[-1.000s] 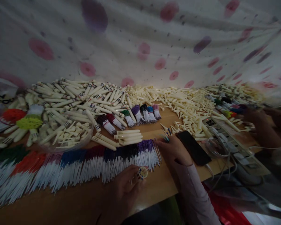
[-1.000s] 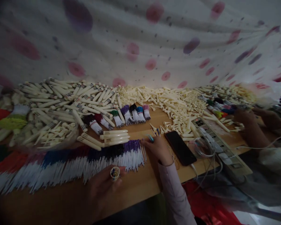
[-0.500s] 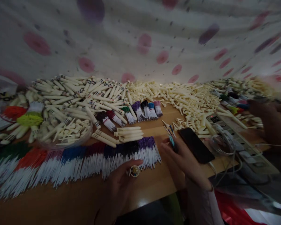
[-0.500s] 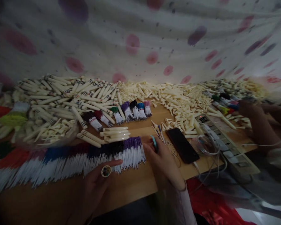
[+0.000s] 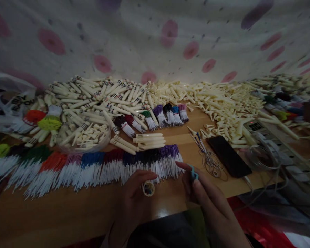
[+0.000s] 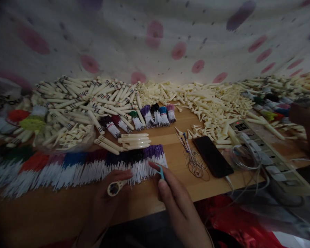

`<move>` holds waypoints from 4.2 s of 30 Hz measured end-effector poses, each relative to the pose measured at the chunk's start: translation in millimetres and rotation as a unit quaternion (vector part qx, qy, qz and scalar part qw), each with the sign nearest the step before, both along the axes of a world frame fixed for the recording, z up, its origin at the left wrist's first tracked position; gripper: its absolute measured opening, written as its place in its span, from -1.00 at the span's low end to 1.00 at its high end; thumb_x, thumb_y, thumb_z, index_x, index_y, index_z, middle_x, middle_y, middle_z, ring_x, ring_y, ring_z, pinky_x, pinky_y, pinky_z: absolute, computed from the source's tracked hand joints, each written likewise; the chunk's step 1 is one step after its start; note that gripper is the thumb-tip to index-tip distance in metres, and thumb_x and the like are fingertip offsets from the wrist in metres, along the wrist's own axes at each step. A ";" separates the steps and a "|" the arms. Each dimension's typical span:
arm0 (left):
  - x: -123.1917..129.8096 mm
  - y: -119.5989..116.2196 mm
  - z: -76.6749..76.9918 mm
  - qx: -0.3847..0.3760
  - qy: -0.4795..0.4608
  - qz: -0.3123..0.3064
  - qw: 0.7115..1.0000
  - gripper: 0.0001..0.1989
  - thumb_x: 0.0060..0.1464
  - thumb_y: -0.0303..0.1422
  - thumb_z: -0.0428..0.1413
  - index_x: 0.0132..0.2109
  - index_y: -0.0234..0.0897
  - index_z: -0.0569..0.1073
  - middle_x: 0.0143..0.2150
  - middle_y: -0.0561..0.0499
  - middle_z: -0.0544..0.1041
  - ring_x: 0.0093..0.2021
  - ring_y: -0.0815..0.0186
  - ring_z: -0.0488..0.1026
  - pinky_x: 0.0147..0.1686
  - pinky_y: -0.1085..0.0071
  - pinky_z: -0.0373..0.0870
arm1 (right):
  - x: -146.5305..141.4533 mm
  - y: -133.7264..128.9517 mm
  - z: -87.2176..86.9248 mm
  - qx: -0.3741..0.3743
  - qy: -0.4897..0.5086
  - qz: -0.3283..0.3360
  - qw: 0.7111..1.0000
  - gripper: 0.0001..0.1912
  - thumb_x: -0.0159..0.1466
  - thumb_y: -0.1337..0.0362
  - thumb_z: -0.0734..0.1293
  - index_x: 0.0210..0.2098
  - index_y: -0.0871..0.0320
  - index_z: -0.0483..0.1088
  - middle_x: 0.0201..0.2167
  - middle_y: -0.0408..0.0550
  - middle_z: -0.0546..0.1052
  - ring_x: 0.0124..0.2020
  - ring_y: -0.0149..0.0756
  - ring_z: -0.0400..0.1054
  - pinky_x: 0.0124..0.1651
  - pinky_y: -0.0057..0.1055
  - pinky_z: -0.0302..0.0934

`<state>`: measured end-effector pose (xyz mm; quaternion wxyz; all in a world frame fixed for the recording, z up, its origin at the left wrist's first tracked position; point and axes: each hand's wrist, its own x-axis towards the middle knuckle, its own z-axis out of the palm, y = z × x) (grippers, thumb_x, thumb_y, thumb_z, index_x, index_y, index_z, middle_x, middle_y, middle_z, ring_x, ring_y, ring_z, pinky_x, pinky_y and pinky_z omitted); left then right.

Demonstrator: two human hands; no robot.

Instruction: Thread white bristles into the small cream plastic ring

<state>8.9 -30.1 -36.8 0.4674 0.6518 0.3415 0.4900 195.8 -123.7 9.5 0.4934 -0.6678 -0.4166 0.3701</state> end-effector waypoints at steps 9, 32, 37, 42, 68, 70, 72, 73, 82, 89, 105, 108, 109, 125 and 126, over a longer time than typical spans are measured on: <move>-35.7 -7.9 -15.1 -0.044 0.013 0.094 0.995 -0.79 0.17 -0.45 0.27 -0.07 -0.10 0.55 -0.14 0.08 0.73 -0.10 0.27 0.69 -0.16 0.45 0.64 | 0.2 15.3 0.0 0.028 -0.006 0.073 0.997 -0.62 0.51 0.09 0.19 -0.39 0.08 0.41 -0.51 -0.20 0.39 -0.53 -0.43 0.24 -0.47 -0.50 0.09; -48.8 -6.1 -10.1 -0.035 0.019 0.116 0.992 -0.86 0.20 -0.44 0.25 -0.12 -0.09 0.52 -0.14 0.09 0.56 -0.10 0.37 0.55 -0.07 0.50 0.51 | -54.9 40.3 -15.8 0.007 -0.057 0.117 0.991 -0.69 0.46 0.00 0.22 -0.17 0.00 0.52 -0.32 -0.10 0.63 -0.30 -0.27 0.51 -0.24 -0.46 0.38; -56.9 -21.2 -10.9 -0.076 0.057 0.084 0.992 -0.88 0.24 -0.40 0.22 -0.09 -0.08 0.52 -0.10 0.06 0.56 -0.05 0.32 0.53 -0.04 0.45 0.49 | -65.2 43.4 -23.0 -0.034 0.026 0.069 0.997 -0.57 0.38 -0.17 0.26 -0.08 -0.03 0.57 -0.09 -0.03 0.64 -0.09 -0.21 0.52 -0.04 -0.40 0.41; -77.6 -15.2 -14.6 -0.102 0.048 0.095 0.989 -0.81 0.26 -0.43 0.20 -0.03 -0.05 0.48 -0.06 0.09 0.63 -0.02 0.36 0.59 0.00 0.47 0.52 | -61.6 46.7 -29.8 -0.047 0.119 0.068 0.989 -0.59 0.37 -0.16 0.29 -0.12 0.01 0.53 -0.44 -0.14 0.51 -0.45 -0.36 0.35 -0.38 -0.52 0.31; -118.1 -8.8 -28.4 -0.054 0.032 0.162 0.985 -0.88 0.16 -0.42 0.27 -0.16 -0.14 0.53 -0.21 0.06 0.65 -0.19 0.31 0.62 -0.17 0.46 0.57 | -97.4 142.8 -23.7 -0.128 -0.315 0.194 0.920 -0.81 0.31 0.21 0.28 -0.29 0.15 0.51 -0.43 -0.02 0.62 -0.40 -0.19 0.48 -0.30 -0.37 0.19; -119.2 -8.3 -29.5 -0.051 0.024 0.147 0.987 -0.87 0.16 -0.45 0.26 -0.15 -0.14 0.53 -0.20 0.06 0.65 -0.17 0.31 0.63 -0.15 0.44 0.57 | -104.4 149.8 -25.6 -0.141 -0.345 0.192 0.908 -0.80 0.32 0.24 0.28 -0.28 0.17 0.53 -0.40 0.05 0.64 -0.36 -0.13 0.50 -0.29 -0.34 0.16; -119.8 -7.6 -31.4 -0.048 0.014 0.149 0.988 -0.87 0.16 -0.45 0.26 -0.16 -0.15 0.53 -0.21 0.05 0.64 -0.18 0.30 0.62 -0.14 0.42 0.57 | -110.4 154.3 -24.9 -0.154 -0.375 0.192 0.894 -0.78 0.32 0.24 0.28 -0.27 0.18 0.55 -0.38 0.10 0.64 -0.34 -0.08 0.52 -0.30 -0.33 0.12; -119.9 -7.2 -32.4 -0.048 0.010 0.154 0.987 -0.87 0.15 -0.45 0.27 -0.16 -0.16 0.53 -0.22 0.05 0.64 -0.19 0.29 0.62 -0.15 0.41 0.57 | -112.9 155.9 -24.0 -0.160 -0.388 0.192 0.887 -0.78 0.32 0.25 0.28 -0.28 0.18 0.55 -0.37 0.12 0.65 -0.33 -0.06 0.52 -0.31 -0.33 0.10; -119.2 -7.9 -29.9 -0.070 -0.020 0.145 0.987 -0.84 0.13 -0.50 0.26 -0.18 -0.17 0.51 -0.24 0.05 0.59 -0.21 0.32 0.57 -0.15 0.44 0.53 | -119.7 164.2 -20.3 -0.188 -0.422 0.199 0.864 -0.81 0.29 0.29 0.30 -0.34 0.20 0.55 -0.39 0.13 0.64 -0.33 -0.09 0.51 -0.34 -0.36 0.06; -119.1 -6.6 -29.1 -0.086 -0.026 0.135 0.987 -0.83 0.13 -0.53 0.24 -0.17 -0.17 0.50 -0.23 0.04 0.59 -0.20 0.32 0.58 -0.15 0.46 0.54 | -114.5 165.3 -23.4 -0.172 -0.373 0.204 0.888 -0.78 0.26 0.29 0.27 -0.43 0.18 0.51 -0.53 -0.01 0.55 -0.46 -0.23 0.40 -0.38 -0.39 0.07; -120.4 -5.4 -30.7 -0.039 -0.034 0.115 0.992 -0.75 0.14 -0.55 0.26 -0.12 -0.11 0.48 -0.11 0.08 0.59 -0.07 0.36 0.57 -0.04 0.46 0.50 | -105.4 139.5 -12.5 -0.080 -0.138 0.168 0.973 -0.70 0.15 0.00 0.27 -0.44 0.13 0.39 -0.65 -0.26 0.23 -0.60 -0.39 0.09 -0.52 -0.45 0.00; -119.2 -4.3 -28.6 -0.038 -0.039 0.123 0.991 -0.77 0.12 -0.54 0.27 -0.14 -0.12 0.50 -0.16 0.11 0.60 -0.13 0.39 0.59 -0.10 0.53 0.52 | -104.7 149.1 -18.1 -0.102 -0.162 0.175 0.966 -0.81 0.10 0.16 0.29 -0.54 0.12 0.37 -0.66 -0.22 0.31 -0.59 -0.38 0.15 -0.49 -0.44 0.01; -119.1 -4.1 -28.2 -0.038 -0.039 0.124 0.991 -0.78 0.12 -0.53 0.27 -0.15 -0.12 0.50 -0.17 0.11 0.61 -0.14 0.40 0.60 -0.11 0.53 0.53 | -104.6 152.2 -19.3 -0.108 -0.173 0.176 0.963 -0.84 0.09 0.20 0.30 -0.56 0.12 0.36 -0.66 -0.22 0.32 -0.58 -0.38 0.17 -0.47 -0.43 0.02; -117.3 -0.8 -25.2 -0.028 -0.012 0.140 0.990 -0.80 0.12 -0.53 0.28 -0.16 -0.14 0.52 -0.21 0.11 0.61 -0.18 0.42 0.60 -0.11 0.55 0.53 | -79.5 117.5 -12.1 -0.047 -0.169 0.134 0.975 -0.66 0.23 -0.03 0.30 -0.41 0.13 0.46 -0.58 -0.16 0.43 -0.53 -0.32 0.24 -0.45 -0.42 0.09; -117.5 -0.8 -25.5 -0.029 -0.011 0.139 0.990 -0.80 0.12 -0.52 0.28 -0.16 -0.14 0.52 -0.21 0.11 0.61 -0.18 0.42 0.60 -0.12 0.55 0.53 | -76.9 111.0 -12.1 -0.048 -0.157 0.119 0.979 -0.64 0.22 -0.05 0.30 -0.42 0.12 0.45 -0.60 -0.18 0.39 -0.55 -0.33 0.22 -0.47 -0.42 0.08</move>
